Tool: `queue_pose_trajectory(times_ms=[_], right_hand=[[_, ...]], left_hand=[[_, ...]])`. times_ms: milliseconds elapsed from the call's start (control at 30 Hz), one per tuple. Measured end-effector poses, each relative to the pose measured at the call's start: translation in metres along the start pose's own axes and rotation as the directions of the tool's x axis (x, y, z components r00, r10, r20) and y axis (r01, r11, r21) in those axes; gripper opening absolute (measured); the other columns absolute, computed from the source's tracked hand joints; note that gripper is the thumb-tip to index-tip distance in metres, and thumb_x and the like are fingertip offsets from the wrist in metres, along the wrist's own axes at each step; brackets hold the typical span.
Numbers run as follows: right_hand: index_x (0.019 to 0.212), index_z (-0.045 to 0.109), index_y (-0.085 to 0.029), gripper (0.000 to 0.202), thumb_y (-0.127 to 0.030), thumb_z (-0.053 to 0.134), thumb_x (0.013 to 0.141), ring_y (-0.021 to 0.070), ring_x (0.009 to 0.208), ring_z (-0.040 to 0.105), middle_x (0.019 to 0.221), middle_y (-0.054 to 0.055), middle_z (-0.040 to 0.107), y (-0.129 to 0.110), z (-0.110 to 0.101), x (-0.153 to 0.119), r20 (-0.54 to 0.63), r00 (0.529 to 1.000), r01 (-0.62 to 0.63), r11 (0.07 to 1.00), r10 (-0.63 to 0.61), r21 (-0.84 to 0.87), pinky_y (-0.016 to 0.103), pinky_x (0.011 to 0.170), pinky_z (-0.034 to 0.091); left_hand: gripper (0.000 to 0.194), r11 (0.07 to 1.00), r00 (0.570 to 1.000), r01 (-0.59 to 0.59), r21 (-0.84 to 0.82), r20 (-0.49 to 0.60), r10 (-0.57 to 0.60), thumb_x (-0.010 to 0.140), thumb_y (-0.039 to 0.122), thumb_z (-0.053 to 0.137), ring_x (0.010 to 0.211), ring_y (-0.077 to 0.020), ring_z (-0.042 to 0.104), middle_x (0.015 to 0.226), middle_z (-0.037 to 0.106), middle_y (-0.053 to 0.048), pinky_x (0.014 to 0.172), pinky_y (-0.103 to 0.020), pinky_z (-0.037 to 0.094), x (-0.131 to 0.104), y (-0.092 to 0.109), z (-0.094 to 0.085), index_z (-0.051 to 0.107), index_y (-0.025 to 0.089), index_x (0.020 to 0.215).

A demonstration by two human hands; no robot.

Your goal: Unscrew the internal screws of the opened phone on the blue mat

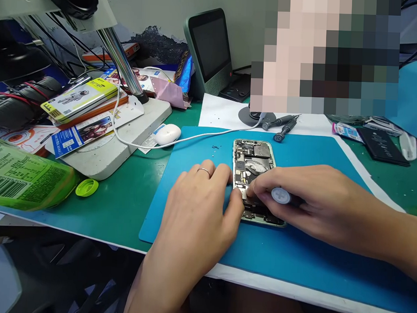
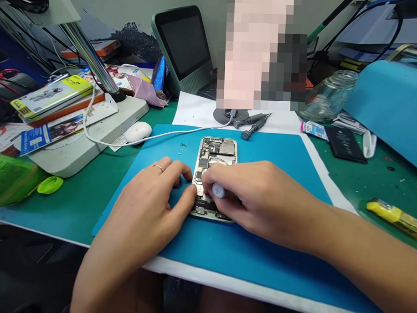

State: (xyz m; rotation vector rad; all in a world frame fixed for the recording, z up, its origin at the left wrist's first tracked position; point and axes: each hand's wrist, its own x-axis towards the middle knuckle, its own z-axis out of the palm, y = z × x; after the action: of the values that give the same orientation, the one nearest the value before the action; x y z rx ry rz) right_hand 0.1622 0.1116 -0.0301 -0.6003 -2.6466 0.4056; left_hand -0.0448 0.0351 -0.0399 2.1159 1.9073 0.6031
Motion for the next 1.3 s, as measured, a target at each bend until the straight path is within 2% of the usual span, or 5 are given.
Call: queue_pose_trajectory(times_ms=[500, 633, 833, 1000, 1300], right_hand=[[0.101, 0.069, -0.025, 0.008, -0.022, 0.064, 0.096, 0.0147, 0.062, 0.064, 0.081, -0.002, 0.073, -0.004, -0.003, 0.0, -0.047, 0.994, -0.087, 0.983, 0.096, 0.161, 0.027, 0.058, 0.046], [0.085, 0.066, -0.027, 0.012, -0.032, 0.062, 0.095, 0.0174, 0.062, 0.055, 0.073, -0.001, 0.063, 0.003, -0.013, -0.001, -0.226, 0.9, -0.219, 0.836, 0.372, 0.503, 0.031, 0.055, 0.044], [0.072, 0.062, -0.025, 0.03, -0.032, 0.05, 0.098, 0.0175, 0.058, 0.055, 0.065, 0.002, 0.058, 0.014, -0.024, 0.008, -0.281, 0.774, -0.136, 0.582, 0.567, 0.802, 0.031, 0.054, 0.044], [0.096, 0.066, -0.027, 0.02, -0.039, 0.053, 0.105, 0.0186, 0.061, 0.06, 0.075, 0.002, 0.067, 0.022, -0.02, 0.005, -0.418, 0.754, -0.136, 0.743, 0.507, 0.656, 0.032, 0.054, 0.048], [0.114, 0.075, -0.025, 0.031, -0.046, 0.054, 0.108, 0.0217, 0.069, 0.072, 0.087, 0.005, 0.077, 0.035, -0.031, -0.006, -0.464, 0.859, -0.209, 0.976, 0.216, 0.067, 0.037, 0.069, 0.056]], left_hand=[[0.011, 0.999, 0.999, 0.026, 0.021, 0.02, -0.026, 0.104, 0.032, 0.06, 0.087, -0.0242, 0.055, 0.093, 0.057, 0.0, 0.071, -0.038, 0.033, 0.002, 0.002, 0.002, 0.058, 0.026, 0.095], [0.01, 0.999, 0.999, 0.04, 0.01, 0.037, -0.04, 0.105, 0.033, 0.058, 0.09, -0.0249, 0.056, 0.096, 0.058, -0.001, 0.074, -0.039, 0.034, 0.002, 0.003, 0.001, 0.058, 0.026, 0.098], [0.011, 0.999, 0.998, 0.048, -0.021, 0.052, -0.047, 0.106, 0.031, 0.055, 0.092, -0.0256, 0.056, 0.097, 0.058, -0.002, 0.075, -0.039, 0.034, 0.002, 0.006, -0.001, 0.058, 0.025, 0.097], [0.011, 0.996, 0.996, 0.062, -0.059, 0.068, -0.058, 0.106, 0.031, 0.054, 0.093, -0.0263, 0.057, 0.099, 0.059, -0.002, 0.077, -0.04, 0.035, 0.002, 0.006, 0.0, 0.058, 0.025, 0.099], [0.011, 0.995, 0.995, 0.073, -0.064, 0.075, -0.068, 0.105, 0.03, 0.052, 0.094, -0.0274, 0.058, 0.099, 0.061, -0.004, 0.078, -0.041, 0.036, 0.002, 0.007, 0.0, 0.059, 0.024, 0.098]])
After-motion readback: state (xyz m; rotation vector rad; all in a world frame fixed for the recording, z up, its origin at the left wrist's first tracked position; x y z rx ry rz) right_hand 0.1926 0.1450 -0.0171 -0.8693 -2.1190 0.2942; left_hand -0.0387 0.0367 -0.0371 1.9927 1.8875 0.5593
